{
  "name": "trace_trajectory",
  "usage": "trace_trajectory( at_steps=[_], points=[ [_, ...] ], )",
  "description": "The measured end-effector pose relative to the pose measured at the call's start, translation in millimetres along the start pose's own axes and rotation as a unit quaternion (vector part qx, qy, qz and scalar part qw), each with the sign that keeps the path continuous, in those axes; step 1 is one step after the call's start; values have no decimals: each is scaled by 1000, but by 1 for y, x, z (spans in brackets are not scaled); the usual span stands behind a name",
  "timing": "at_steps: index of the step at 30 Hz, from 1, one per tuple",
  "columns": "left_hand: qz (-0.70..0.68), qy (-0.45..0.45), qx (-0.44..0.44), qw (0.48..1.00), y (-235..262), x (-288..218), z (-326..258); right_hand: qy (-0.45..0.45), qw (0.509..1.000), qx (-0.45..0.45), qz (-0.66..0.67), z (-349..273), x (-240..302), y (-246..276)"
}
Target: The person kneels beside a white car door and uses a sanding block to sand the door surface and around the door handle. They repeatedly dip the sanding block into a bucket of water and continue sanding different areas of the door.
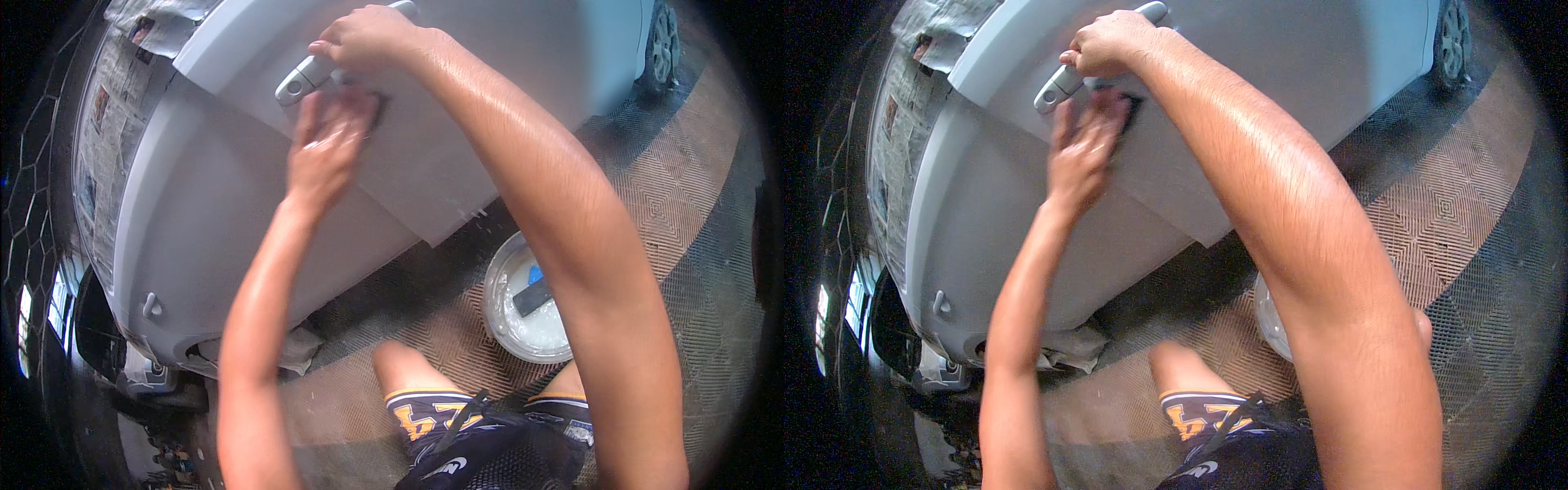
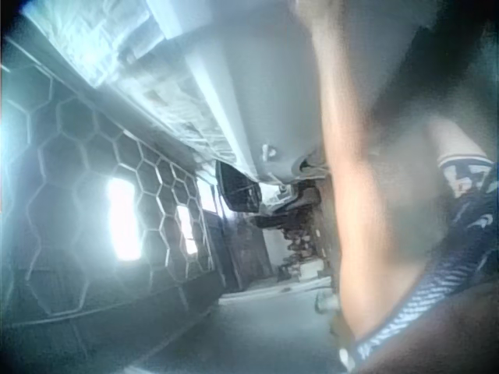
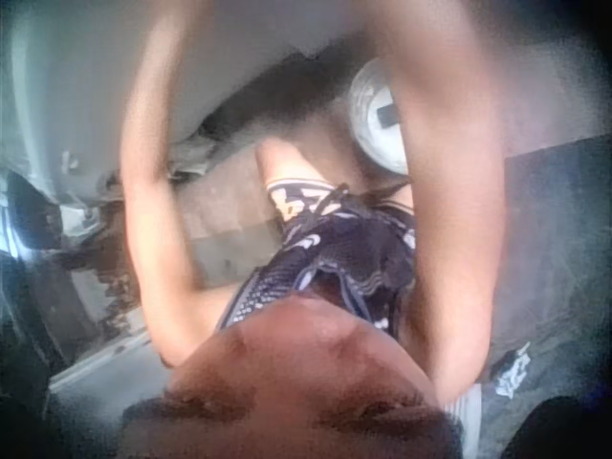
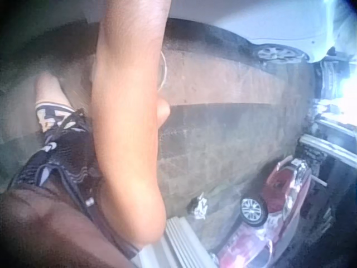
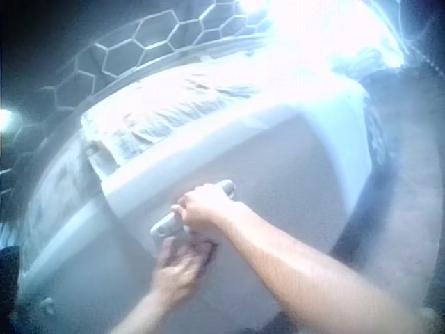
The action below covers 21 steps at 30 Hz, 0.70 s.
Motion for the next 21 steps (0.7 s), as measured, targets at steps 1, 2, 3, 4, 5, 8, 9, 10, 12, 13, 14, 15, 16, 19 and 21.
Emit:
trace_trajectory(
  at_steps=[1,2,3,4,5,8,9,10,12,13,14,15,16,19,21],
  points=[
    [-55,-21,60,996,-14,-13,15,-3,1000,3,18,0,6,1],
    [-57,-26,40,997,-9,-18,20,-11,1000,4,27,-2,3,6],
    [-60,-29,23,997,-8,-21,21,5,999,4,34,-10,8,15],
    [-63,-32,9,997,-9,-23,19,24,999,7,44,-24,17,29],
    [49,-21,-7,999,-3,-20,11,30,999,11,43,-37,12,40],
    [-21,59,-65,996,-10,4,-31,-21,998,53,-3,-32,7,36],
    [-11,48,-63,997,-11,-10,-22,-16,997,76,-4,-27,8,30],
    [7,41,-49,998,-7,-26,-8,-7,997,75,13,-28,12,28],
    [-91,12,-15,996,-18,-59,21,21,997,61,42,-25,28,36],
    [-210,-1,-30,977,-26,-93,45,-19,998,56,24,-17,12,35],
    [-315,0,-15,949,-40,-115,40,29,998,29,49,-39,27,36],
    [-415,2,-54,908,-33,-152,63,53,997,17,45,-41,10,47],
    [-473,4,-29,880,-36,-193,63,10,998,61,-19,-38,1,46],
    [-628,27,194,753,-53,-332,14,-175,974,141,-25,-38,3,51],
    [-656,-116,391,635,-93,-458,-48,-352,907,221,-72,-19,56,57]
  ],
)
Point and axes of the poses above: each hand's wrist, its own z-axis towards the middle knuckle, its own y-axis out of the back of the hand, x = y × z, the point moved 5 cm from there along z, towards the middle knuckle, and after that the axes turned 1 degree about z, right-handed, at the moved point
